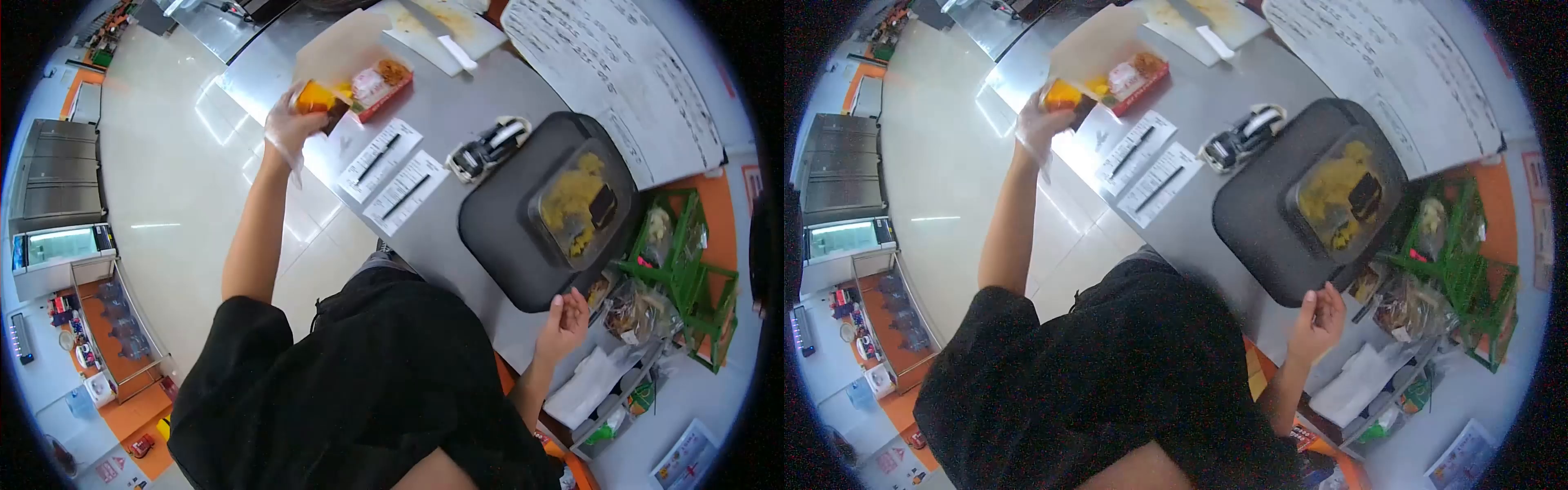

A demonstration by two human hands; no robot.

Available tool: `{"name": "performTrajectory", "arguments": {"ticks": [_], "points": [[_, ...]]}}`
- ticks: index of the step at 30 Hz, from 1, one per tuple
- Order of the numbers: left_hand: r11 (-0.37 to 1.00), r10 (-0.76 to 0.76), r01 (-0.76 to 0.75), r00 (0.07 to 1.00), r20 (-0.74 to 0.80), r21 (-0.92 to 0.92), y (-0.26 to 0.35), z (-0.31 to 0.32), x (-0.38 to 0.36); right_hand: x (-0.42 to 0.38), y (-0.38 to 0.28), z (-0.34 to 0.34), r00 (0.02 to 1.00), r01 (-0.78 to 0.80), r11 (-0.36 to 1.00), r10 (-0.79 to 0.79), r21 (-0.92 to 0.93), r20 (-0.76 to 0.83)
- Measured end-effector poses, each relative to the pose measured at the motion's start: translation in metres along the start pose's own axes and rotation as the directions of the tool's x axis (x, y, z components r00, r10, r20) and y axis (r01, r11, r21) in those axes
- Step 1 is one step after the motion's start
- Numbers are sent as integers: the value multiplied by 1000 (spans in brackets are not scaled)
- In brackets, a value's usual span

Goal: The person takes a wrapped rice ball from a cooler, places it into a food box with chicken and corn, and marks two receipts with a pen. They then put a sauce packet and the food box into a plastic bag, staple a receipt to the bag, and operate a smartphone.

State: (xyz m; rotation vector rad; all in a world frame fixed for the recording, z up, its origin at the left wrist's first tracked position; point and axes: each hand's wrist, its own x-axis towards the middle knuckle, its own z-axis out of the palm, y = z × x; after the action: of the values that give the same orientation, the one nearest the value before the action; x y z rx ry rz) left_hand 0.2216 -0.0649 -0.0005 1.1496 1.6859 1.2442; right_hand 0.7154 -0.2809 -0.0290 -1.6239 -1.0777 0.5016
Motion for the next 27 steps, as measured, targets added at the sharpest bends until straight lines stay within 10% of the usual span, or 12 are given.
{"name": "performTrajectory", "arguments": {"ticks": [5,8,11,17,20,23,27], "points": [[671,275,-305,949,156,676,8,9,104,-3,-27,35,998,-68,994,67,-89,-6],[532,416,-505,855,310,680,-14,38,169,-19,-39,67,999,-43,996,41,-79,-35],[529,78,-354,925,371,771,13,66,172,-30,-53,82,998,-54,994,51,-91,-34],[379,-15,-413,892,452,828,-8,96,198,-42,-66,91,1000,-4,992,1,-128,-23],[440,18,-336,930,367,832,28,87,188,-39,-66,99,996,3,991,-15,-135,-84],[525,360,-473,877,319,708,-27,79,236,-34,-69,103,995,-27,988,12,-151,-95],[511,30,-273,953,301,815,14,58,215,-25,-70,118,999,-41,994,39,-104,-21]]}}
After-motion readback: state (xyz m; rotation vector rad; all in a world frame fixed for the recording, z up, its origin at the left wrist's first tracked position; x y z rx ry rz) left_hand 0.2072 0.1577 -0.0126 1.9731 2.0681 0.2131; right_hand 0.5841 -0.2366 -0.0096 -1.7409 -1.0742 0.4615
